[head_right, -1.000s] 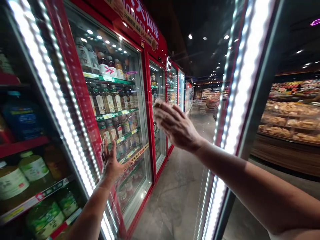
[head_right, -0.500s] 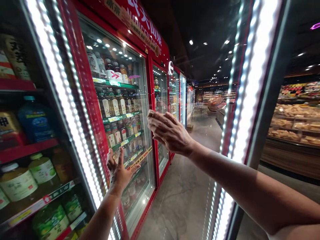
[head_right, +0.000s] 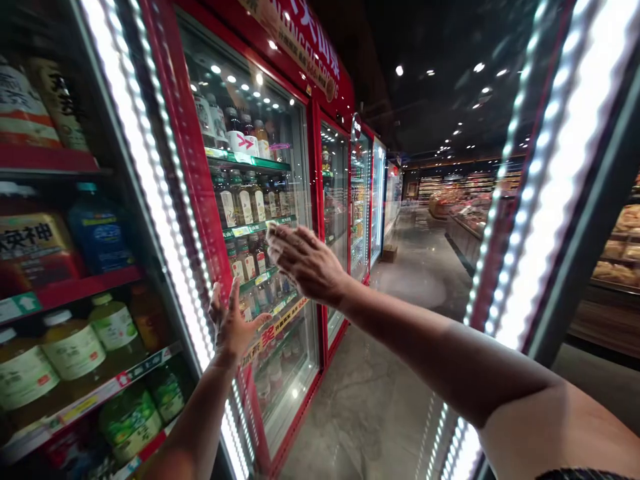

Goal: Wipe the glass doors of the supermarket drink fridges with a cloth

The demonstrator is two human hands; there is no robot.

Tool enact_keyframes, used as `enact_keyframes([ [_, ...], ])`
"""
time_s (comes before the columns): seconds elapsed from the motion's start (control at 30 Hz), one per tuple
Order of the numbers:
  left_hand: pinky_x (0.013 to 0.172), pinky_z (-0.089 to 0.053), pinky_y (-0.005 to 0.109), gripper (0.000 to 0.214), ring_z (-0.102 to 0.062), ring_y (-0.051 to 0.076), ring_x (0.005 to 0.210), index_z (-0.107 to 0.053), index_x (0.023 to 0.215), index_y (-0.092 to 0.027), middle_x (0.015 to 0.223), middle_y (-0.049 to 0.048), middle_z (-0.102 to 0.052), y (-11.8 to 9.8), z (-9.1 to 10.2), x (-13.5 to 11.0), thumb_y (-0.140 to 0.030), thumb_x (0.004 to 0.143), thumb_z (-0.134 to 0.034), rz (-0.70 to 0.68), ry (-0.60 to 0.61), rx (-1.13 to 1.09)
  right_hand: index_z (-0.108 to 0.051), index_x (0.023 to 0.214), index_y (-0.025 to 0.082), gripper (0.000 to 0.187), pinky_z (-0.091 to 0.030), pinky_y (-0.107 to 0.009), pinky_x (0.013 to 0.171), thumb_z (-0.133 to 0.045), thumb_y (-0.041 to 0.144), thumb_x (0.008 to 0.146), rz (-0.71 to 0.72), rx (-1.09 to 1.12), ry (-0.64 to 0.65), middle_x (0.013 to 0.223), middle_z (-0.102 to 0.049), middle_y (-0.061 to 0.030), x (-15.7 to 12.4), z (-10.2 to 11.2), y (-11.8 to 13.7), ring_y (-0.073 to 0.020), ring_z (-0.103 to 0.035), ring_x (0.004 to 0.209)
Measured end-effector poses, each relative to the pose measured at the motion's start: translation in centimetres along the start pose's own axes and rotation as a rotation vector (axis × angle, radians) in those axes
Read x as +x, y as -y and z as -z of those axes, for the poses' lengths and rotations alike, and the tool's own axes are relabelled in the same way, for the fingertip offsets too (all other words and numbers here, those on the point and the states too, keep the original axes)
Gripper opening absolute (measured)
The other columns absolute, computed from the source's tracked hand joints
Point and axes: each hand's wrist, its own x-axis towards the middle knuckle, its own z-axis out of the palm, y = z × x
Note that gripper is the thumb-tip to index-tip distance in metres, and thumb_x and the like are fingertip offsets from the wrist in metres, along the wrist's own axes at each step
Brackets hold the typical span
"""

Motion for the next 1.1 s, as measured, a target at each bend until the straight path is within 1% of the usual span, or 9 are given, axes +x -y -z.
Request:
enact_keyframes([
  [0.13, 0.121, -0.024, 0.064, 0.115, -0.018, 0.043, 0.156, -0.027, 0.161, -0.033, 0.169, 0.0174, -0.017, -0.3, -0.2, -0.2, -0.048, 0.066, -0.090, 0.042, 0.024, -0.014, -0.051, 0.150, 0.029, 0.046, -0.027, -0.050, 0.130, -0.053, 0.024, 0.104, 0.068, 0.037, -0.033, 0.161, -0.045, 0.0018, 2.4, -1.3, 0.3, -0.0206, -0.035, 0.154],
  [0.3, 0.118, -0.031, 0.064, 0.127, -0.026, 0.044, 0.152, -0.015, 0.164, -0.027, 0.167, 0.0228, -0.022, -0.6, -0.3, -0.3, -0.047, 0.064, -0.091, 0.129, 0.031, -0.051, -0.046, 0.153, 0.030, 0.055, -0.015, -0.053, 0.133, -0.051, 0.015, 0.101, -0.052, 0.072, -0.106, 0.166, -0.036, 0.0041, 7.3, -1.6, -0.2, -0.0224, -0.022, 0.158],
  [0.4, 0.117, -0.032, 0.064, 0.133, -0.026, 0.045, 0.151, -0.015, 0.164, -0.021, 0.166, 0.0254, -0.023, -0.2, -0.5, -0.3, -0.052, 0.060, -0.093, 0.132, 0.009, -0.047, -0.047, 0.153, 0.025, 0.056, -0.016, -0.051, 0.133, -0.051, 0.011, 0.099, -0.014, 0.079, -0.058, 0.168, -0.033, 0.0022, 7.5, -3.7, 1.9, -0.0232, -0.020, 0.159],
  [0.57, 0.118, -0.029, 0.066, 0.136, -0.024, 0.048, 0.151, -0.020, 0.162, -0.012, 0.163, 0.0290, -0.025, -0.1, -0.5, -0.1, -0.055, 0.055, -0.094, 0.169, 0.006, -0.015, -0.053, 0.148, 0.024, 0.049, -0.026, -0.049, 0.131, -0.050, 0.013, 0.101, 0.183, 0.107, -0.002, 0.161, -0.047, 0.0007, 7.1, -6.0, 4.4, -0.0223, -0.033, 0.155],
  [0.67, 0.118, -0.028, 0.069, 0.133, -0.021, 0.047, 0.153, -0.016, 0.163, -0.018, 0.166, 0.0269, -0.020, -0.6, -0.3, -0.1, -0.053, 0.059, -0.093, 0.216, 0.043, -0.028, -0.055, 0.146, 0.024, 0.046, -0.023, -0.053, 0.131, -0.046, 0.013, 0.103, 0.120, 0.109, -0.068, 0.159, -0.049, -0.0003, 9.6, -5.8, 3.7, -0.0230, -0.032, 0.155],
  [0.8, 0.120, -0.025, 0.067, 0.135, -0.020, 0.045, 0.155, -0.011, 0.163, -0.020, 0.168, 0.0266, -0.014, -0.9, -0.2, -0.2, -0.048, 0.060, -0.093, 0.288, 0.091, -0.071, -0.052, 0.148, 0.021, 0.050, -0.017, -0.055, 0.132, -0.041, 0.006, 0.101, -0.048, 0.130, -0.150, 0.164, -0.042, -0.0026, 13.2, -6.5, 4.2, -0.0238, -0.020, 0.159],
  [0.93, 0.119, -0.025, 0.068, 0.142, -0.015, 0.046, 0.156, 0.000, 0.164, -0.016, 0.167, 0.0316, -0.013, -1.1, -0.6, -0.6, -0.048, 0.061, -0.092, 0.445, 0.142, -0.121, -0.054, 0.146, 0.018, 0.054, -0.019, -0.050, 0.133, -0.042, 0.000, 0.096, 0.046, 0.142, 0.006, 0.167, -0.037, -0.0042, 13.1, -8.8, 7.7, -0.0228, -0.020, 0.159],
  [1.03, 0.120, -0.023, 0.067, 0.140, -0.011, 0.044, 0.158, 0.003, 0.164, -0.015, 0.166, 0.0330, -0.013, -1.4, -0.8, -0.9, -0.048, 0.064, -0.090, 0.526, 0.159, -0.148, -0.060, 0.139, 0.018, 0.045, -0.024, -0.048, 0.132, -0.046, 0.007, 0.099, 0.205, 0.159, 0.122, 0.161, -0.046, -0.0048, 12.7, -10.1, 9.6, -0.0223, -0.031, 0.155],
  [1.1, 0.121, -0.023, 0.066, 0.139, -0.010, 0.044, 0.158, 0.003, 0.164, -0.015, 0.167, 0.0329, -0.012, -1.5, -0.8, -1.0, -0.049, 0.065, -0.089, 0.539, 0.161, -0.155, -0.064, 0.135, 0.018, 0.040, -0.026, -0.051, 0.131, -0.044, 0.010, 0.102, 0.210, 0.175, 0.104, 0.157, -0.051, -0.0062, 13.4, -10.6, 9.9, -0.0235, -0.036, 0.153],
])
